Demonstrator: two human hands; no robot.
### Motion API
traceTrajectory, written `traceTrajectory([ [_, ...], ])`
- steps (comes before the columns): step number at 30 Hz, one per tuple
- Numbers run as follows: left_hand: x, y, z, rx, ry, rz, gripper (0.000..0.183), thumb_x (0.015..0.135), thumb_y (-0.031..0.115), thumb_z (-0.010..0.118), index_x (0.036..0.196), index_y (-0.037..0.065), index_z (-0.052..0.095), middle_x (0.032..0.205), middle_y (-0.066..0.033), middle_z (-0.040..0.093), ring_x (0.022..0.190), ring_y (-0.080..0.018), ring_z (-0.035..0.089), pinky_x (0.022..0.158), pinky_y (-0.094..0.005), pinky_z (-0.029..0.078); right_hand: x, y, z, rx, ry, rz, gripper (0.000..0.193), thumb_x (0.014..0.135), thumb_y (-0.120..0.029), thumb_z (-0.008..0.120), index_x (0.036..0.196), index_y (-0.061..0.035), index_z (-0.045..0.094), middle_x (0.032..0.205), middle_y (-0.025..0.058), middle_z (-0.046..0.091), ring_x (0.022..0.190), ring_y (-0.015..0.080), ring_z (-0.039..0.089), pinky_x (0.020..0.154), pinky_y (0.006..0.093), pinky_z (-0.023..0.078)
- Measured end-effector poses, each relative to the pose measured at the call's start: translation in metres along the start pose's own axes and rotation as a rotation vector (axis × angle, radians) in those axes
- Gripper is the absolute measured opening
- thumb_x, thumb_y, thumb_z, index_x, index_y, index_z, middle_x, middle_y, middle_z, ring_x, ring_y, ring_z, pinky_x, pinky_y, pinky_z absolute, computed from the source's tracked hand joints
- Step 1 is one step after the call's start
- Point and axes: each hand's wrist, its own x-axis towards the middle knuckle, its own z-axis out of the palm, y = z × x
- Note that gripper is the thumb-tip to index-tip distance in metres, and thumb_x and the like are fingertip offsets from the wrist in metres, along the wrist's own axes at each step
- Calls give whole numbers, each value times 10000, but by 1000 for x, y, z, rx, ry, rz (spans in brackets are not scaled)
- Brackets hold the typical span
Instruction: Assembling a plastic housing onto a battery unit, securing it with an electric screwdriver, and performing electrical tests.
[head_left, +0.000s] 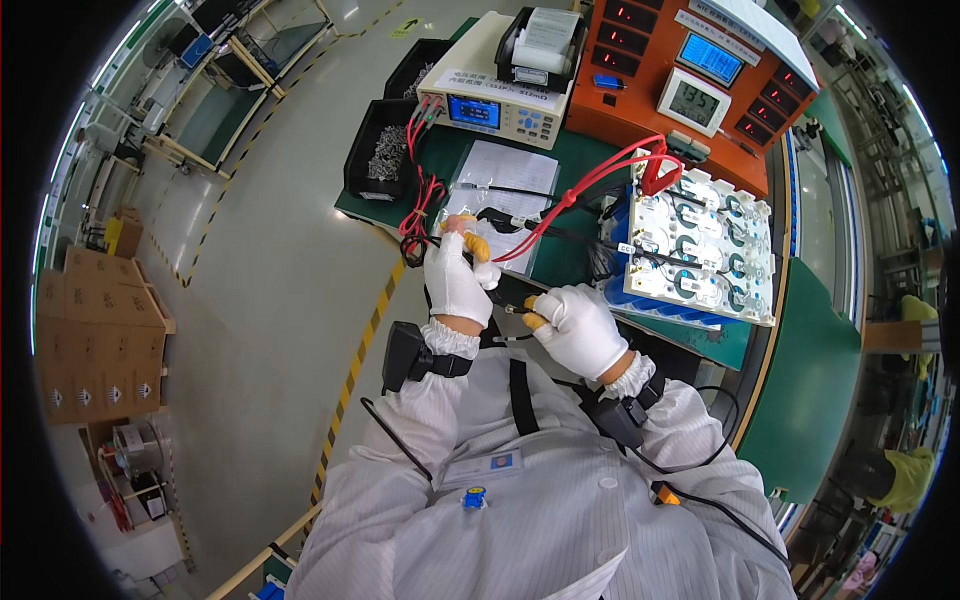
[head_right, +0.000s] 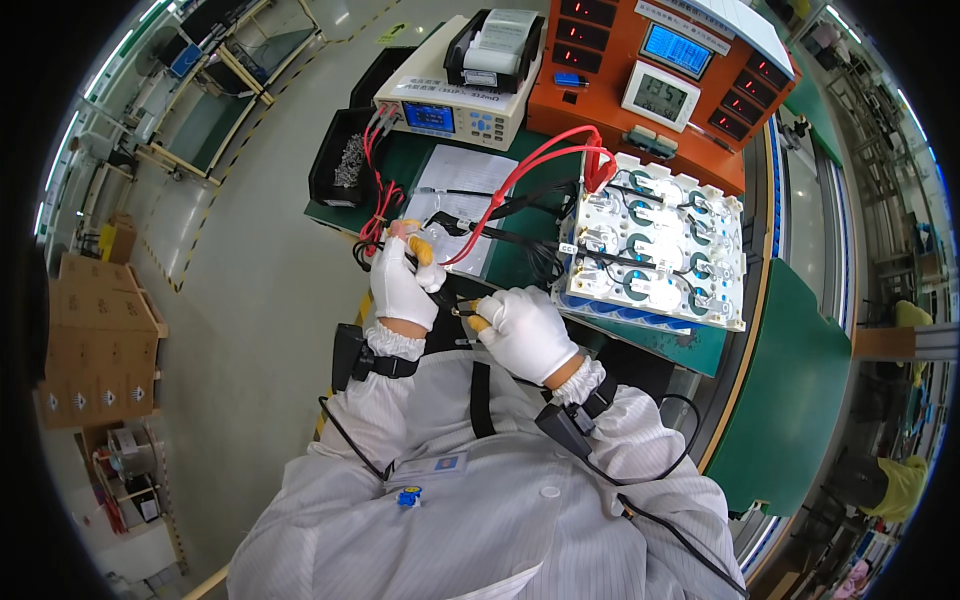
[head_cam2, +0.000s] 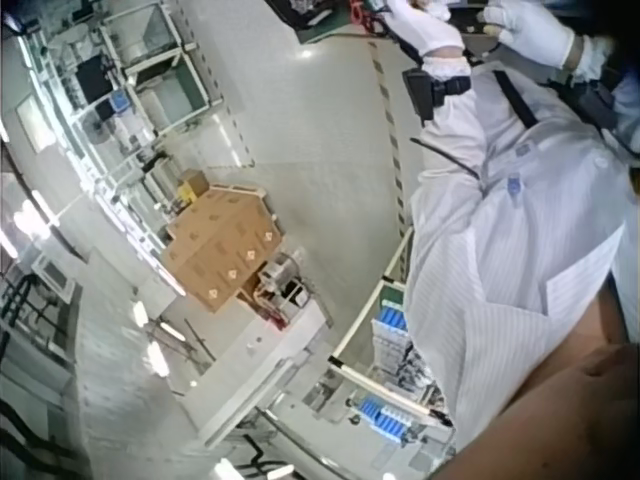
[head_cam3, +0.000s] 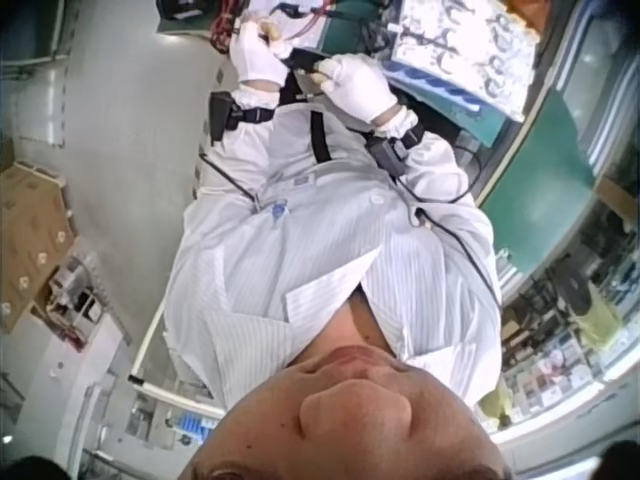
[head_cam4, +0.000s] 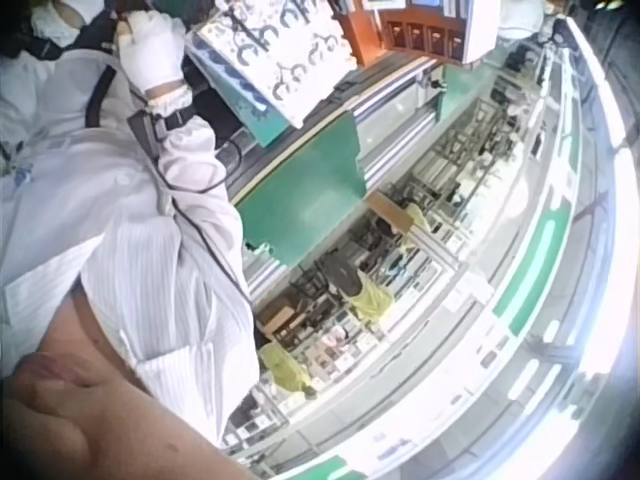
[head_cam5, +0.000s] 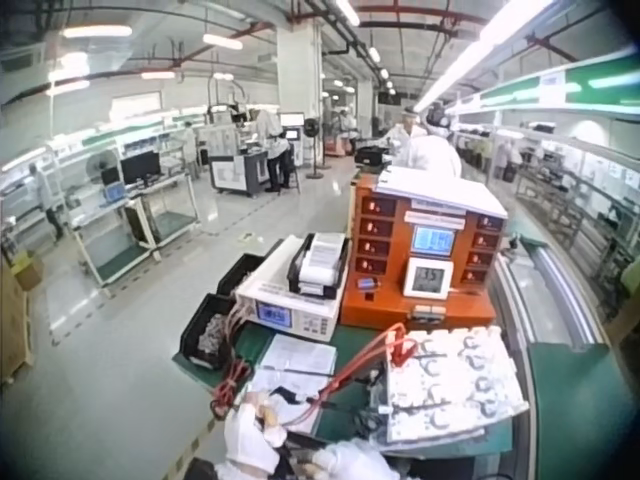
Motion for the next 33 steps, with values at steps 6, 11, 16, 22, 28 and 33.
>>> traceTrajectory([
  [6, -1, 3, 5, -6, 41, -7, 298, 1006, 376, 533, 1037, 81, 553, 587, -4, 456, 368, -109, 302, 390, -280, 230, 1, -3, -4, 16, 18, -28, 119, 788, -182, 723, 835, -78, 689, 767, 101, 648, 735, 323, 606, 680, 438, 481],
  [11, 2, -5, 1, -23, 40, -28, 273, 1001, 378, 535, 983, 106, 552, 560, 0, 430, 364, -111, 302, 384, -280, 223, 0, -3, -9, 1, -25, 5, 126, 796, -183, 713, 850, -70, 705, 740, 111, 656, 707, 327, 621, 695, 431, 491],
  [16, -3, -10, 0, 4, 43, -25, 279, 999, 392, 522, 920, 124, 533, 532, 11, 408, 352, -117, 303, 379, -282, 221, -6, 1, -6, 34, -38, 1, 119, 812, -197, 689, 839, -81, 700, 722, 119, 654, 694, 330, 624, 704, 434, 494],
  [22, -3, -10, 1, -25, 55, -34, 263, 1009, 377, 506, 966, 121, 548, 539, 12, 409, 355, -116, 298, 387, -285, 220, -8, 1, -6, 45, 12, -12, 108, 814, -205, 673, 821, -99, 687, 690, 120, 643, 680, 331, 622, 706, 442, 489],
  [28, -3, -9, 2, -63, 45, -77, 260, 1016, 363, 506, 1028, 109, 557, 564, 12, 416, 364, -113, 277, 394, -285, 215, -10, 4, -6, 41, 10, -21, 105, 786, -199, 688, 819, -100, 680, 691, 110, 640, 686, 334, 616, 697, 443, 486],
  [33, -3, -9, 5, -46, 65, -72, 301, 1005, 395, 516, 889, 118, 541, 545, 13, 415, 377, -110, 303, 406, -280, 221, -10, 3, -8, 42, 29, -24, 107, 771, -196, 698, 821, -103, 676, 701, 105, 640, 694, 329, 614, 696, 444, 484],
])
